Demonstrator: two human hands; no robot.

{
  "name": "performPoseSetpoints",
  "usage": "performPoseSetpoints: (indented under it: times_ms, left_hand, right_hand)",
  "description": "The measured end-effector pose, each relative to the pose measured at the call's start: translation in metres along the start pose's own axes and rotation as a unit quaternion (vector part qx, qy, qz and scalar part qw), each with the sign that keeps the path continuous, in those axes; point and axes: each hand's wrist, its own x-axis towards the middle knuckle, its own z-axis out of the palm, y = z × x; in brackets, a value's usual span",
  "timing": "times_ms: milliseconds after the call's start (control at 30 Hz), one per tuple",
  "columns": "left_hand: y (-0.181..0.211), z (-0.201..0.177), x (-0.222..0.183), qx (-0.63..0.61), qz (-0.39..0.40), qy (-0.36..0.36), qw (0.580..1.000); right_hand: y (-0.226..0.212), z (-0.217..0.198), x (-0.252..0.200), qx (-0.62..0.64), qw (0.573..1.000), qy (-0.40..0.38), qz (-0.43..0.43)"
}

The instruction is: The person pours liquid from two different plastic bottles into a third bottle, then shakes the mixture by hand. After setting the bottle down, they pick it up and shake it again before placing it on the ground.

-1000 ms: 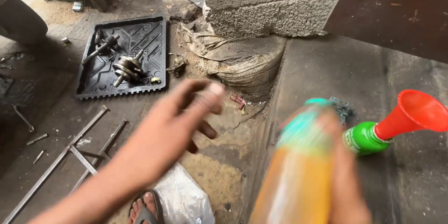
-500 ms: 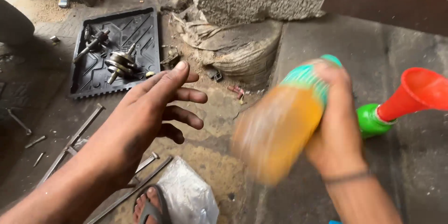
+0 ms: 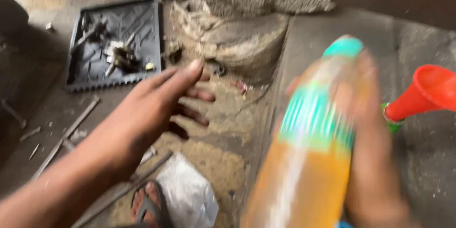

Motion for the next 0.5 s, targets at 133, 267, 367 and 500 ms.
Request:
performPoseSetpoints:
  times_ms: [133,267,367,500]
  left_hand:
    - [-0.023,0.017,-0.004,-0.002,0.054,-0.109,0.993]
    - [-0.051,0.055,-0.025,0.026,0.001,-0.244,0.969]
    - [-0.046,0.065,-0.036,0.049,0.049,-0.23,0.971]
    - [-0.033,0.069,-0.041,0.29,0.103,-0.113,0.945]
  right_hand:
    - [0.028,-0.032,0.022,0.075,0.994,0.028,-0.074]
    - [0.021,0.003,0.002,0.046,0.997,-0.022,-0.059]
    - [0.029,-0.009,-0.002,-0.037,0.996,-0.012,-0.074]
    - [0.045,-0.017,-0.01,-0.112,0.988,0.047,-0.093]
